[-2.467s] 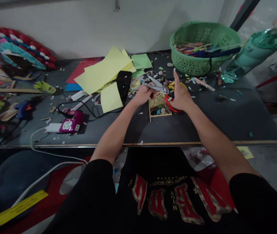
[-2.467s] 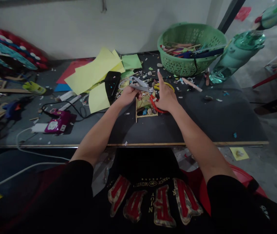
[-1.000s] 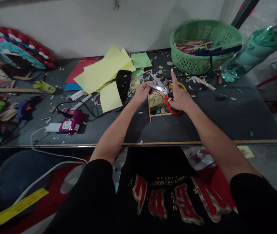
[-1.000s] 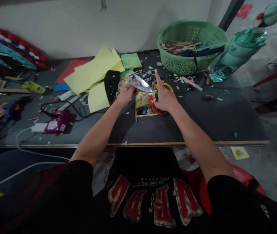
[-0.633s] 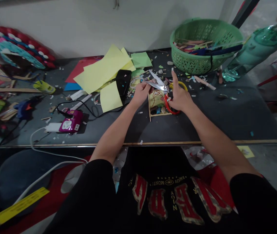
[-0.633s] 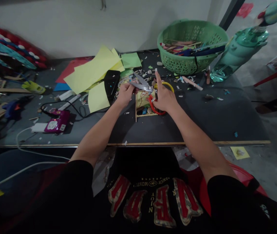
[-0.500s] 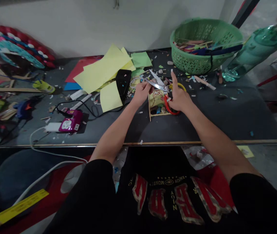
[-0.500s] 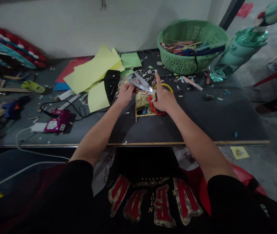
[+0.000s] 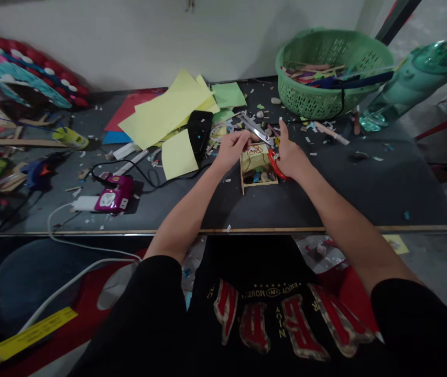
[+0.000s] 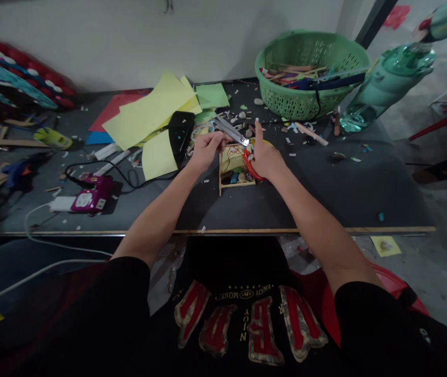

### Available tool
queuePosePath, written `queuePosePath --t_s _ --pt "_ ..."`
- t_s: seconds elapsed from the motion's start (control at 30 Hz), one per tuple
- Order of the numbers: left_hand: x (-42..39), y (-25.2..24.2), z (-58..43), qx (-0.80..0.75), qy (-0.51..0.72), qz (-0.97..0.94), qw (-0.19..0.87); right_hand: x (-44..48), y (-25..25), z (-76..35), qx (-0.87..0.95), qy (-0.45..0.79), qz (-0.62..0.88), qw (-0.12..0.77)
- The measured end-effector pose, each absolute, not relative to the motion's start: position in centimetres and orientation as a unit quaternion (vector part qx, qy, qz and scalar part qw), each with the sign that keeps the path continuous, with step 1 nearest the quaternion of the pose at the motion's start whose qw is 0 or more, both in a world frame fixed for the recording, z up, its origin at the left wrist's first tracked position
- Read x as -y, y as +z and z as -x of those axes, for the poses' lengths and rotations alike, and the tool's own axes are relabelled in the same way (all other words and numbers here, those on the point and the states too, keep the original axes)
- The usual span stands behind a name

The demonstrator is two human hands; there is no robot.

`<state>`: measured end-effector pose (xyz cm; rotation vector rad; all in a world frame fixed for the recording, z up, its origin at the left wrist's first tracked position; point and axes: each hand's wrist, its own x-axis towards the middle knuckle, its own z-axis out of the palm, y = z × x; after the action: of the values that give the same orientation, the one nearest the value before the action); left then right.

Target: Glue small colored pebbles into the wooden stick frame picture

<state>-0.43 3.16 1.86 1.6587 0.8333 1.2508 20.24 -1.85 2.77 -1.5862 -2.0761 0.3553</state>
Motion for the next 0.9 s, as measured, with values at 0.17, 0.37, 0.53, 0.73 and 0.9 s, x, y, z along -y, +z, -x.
queuePosePath --t_s 0.17,0.37,0.53,0.73,0.9 --pt "-3.8 1.1 0.2 -0.342 0.498 -0.671 0.431 0.6 1.4 -21.3 0.757 0.152 0.581 0.257" --pt "-5.3 2.3 3.5 -0.388 0.534 -0.676 0.327 -0.3 1.5 -23.0 0.706 0.138 0.63 0.293" --pt "-4.7 5.3 6.5 -0.269 0.19 -0.842 0.428 0.3 3.3 -23.4 0.629 0.08 0.737 0.235" --pt "-3.6 5.6 5.4 -0.237 0.025 -0.894 0.379 0.6 4.5 -23.7 0.607 0.079 0.763 0.209" --pt "-2.7 6.3 4.3 -0.238 0.015 -0.892 0.384 0.5 4.6 -25.0 0.6 0.077 0.758 0.247"
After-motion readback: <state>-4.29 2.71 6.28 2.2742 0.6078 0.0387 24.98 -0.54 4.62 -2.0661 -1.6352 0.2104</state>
